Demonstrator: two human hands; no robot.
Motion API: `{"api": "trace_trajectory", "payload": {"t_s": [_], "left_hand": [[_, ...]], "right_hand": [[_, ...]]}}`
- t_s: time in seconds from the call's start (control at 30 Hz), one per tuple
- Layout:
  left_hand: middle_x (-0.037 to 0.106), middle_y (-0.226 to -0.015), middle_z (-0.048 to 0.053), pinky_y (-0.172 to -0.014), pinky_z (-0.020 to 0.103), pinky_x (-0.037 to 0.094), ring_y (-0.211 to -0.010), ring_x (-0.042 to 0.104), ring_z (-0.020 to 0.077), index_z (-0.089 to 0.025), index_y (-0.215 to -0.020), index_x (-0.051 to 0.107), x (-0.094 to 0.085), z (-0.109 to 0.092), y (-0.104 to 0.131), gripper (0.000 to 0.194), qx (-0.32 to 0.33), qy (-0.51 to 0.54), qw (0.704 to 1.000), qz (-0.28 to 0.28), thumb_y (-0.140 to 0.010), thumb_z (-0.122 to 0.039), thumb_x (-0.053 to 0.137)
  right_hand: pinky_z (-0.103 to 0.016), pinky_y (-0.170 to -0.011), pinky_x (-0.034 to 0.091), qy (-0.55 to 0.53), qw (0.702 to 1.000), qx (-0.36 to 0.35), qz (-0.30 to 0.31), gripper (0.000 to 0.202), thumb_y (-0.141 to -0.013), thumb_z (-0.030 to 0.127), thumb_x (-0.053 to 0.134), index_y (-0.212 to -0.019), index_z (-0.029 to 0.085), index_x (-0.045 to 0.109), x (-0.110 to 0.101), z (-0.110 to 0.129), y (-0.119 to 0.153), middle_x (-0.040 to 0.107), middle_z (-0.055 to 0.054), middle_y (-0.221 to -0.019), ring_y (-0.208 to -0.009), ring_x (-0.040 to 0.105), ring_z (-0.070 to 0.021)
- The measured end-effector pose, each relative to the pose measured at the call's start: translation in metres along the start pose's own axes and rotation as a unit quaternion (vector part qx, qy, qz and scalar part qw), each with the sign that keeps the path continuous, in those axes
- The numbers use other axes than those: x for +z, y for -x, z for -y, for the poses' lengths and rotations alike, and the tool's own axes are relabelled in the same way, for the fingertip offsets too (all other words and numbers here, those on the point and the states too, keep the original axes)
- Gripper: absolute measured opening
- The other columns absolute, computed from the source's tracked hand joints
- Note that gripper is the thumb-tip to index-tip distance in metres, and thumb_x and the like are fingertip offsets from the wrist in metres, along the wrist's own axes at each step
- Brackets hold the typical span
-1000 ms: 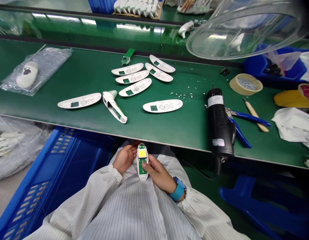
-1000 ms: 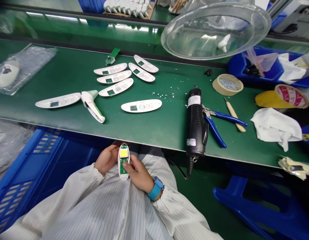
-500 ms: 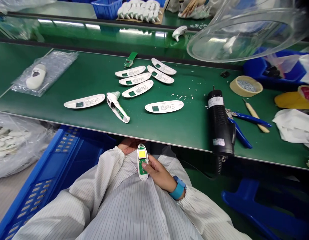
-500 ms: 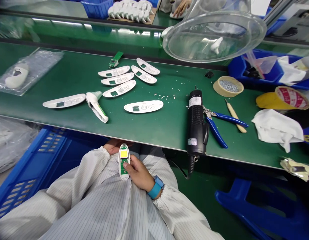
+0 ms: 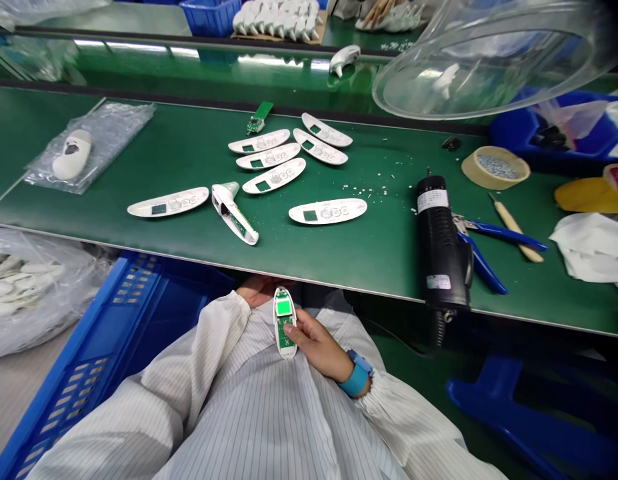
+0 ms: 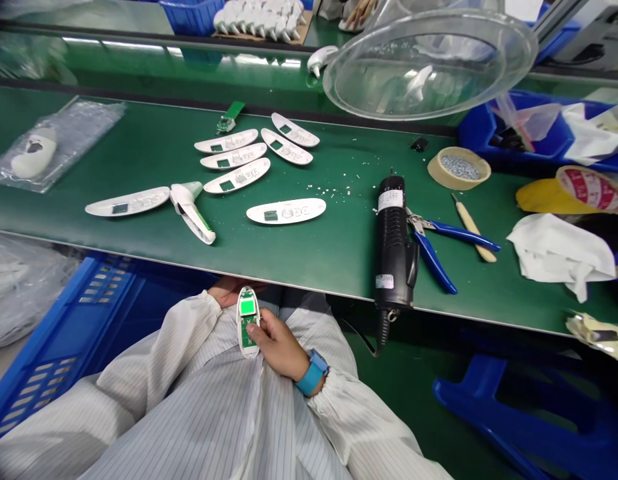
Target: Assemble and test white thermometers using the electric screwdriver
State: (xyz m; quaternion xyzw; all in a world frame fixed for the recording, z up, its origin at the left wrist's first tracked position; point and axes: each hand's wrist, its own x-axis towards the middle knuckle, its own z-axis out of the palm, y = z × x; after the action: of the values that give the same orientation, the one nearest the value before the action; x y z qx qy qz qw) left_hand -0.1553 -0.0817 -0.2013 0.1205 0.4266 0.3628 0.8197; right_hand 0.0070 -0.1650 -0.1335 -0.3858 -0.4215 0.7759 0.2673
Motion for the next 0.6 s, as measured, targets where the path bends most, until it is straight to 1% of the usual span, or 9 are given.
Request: {"api": "trace_trajectory", "payload": {"t_s": [0.1,0.23,0.33,0.43,0.6], "left_hand": [[0.067,-0.083,0.009,-0.075,0.033,0.048,-0.083,0.061,0.0213,-0.012,-0.079,0.065,0.004,0.003,0.000,0.014,0.000,-0.025,1.000,0.001,-0.071,-0.020,0.057],[0.067,-0.075,0.006,-0.077,0.030,0.046,-0.079,0.061,0.0193,-0.012,-0.071,0.065,0.012,0.006,0.002,0.010,0.005,-0.057,0.998,-0.007,-0.063,-0.017,0.067],[0.067,-0.078,0.005,-0.080,0.030,0.045,-0.082,0.061,0.0192,-0.013,-0.074,0.065,0.015,0.008,0.004,0.017,0.016,-0.070,0.997,-0.012,-0.060,-0.020,0.071],[0.066,-0.084,0.005,-0.081,0.032,0.043,-0.084,0.061,0.0197,-0.014,-0.080,0.065,0.015,0.011,0.004,0.023,0.025,-0.083,0.996,-0.012,-0.060,-0.025,0.072],[0.066,-0.090,0.007,-0.081,0.033,0.043,-0.087,0.060,0.0216,-0.015,-0.083,0.065,0.013,0.014,0.002,0.027,0.030,-0.106,0.994,-0.008,-0.062,-0.030,0.071]], "right_hand": [[-0.027,-0.067,0.043,-0.004,1.000,-0.004,-0.003,0.033,-0.079,0.047,0.053,-0.093,0.018,0.047,-0.001,-0.002,-0.001,0.048,0.001,-0.069,-0.064,0.047,-0.0111],[-0.026,-0.067,0.041,-0.012,1.000,-0.008,-0.011,0.036,-0.078,0.048,0.054,-0.094,0.017,0.046,-0.001,-0.005,-0.004,0.048,0.001,-0.071,-0.065,0.047,-0.0107],[-0.025,-0.065,0.040,-0.015,1.000,-0.008,-0.016,0.036,-0.078,0.048,0.054,-0.092,0.016,0.045,-0.001,-0.007,-0.005,0.048,0.001,-0.070,-0.064,0.045,-0.0099],[-0.024,-0.064,0.039,-0.016,1.000,-0.005,-0.017,0.036,-0.077,0.048,0.054,-0.090,0.016,0.044,-0.001,-0.007,-0.005,0.047,0.002,-0.067,-0.064,0.045,-0.0098],[-0.024,-0.064,0.038,-0.014,1.000,-0.001,-0.020,0.036,-0.077,0.048,0.055,-0.090,0.016,0.044,-0.001,-0.006,-0.005,0.046,0.003,-0.067,-0.063,0.045,-0.0098]]}}
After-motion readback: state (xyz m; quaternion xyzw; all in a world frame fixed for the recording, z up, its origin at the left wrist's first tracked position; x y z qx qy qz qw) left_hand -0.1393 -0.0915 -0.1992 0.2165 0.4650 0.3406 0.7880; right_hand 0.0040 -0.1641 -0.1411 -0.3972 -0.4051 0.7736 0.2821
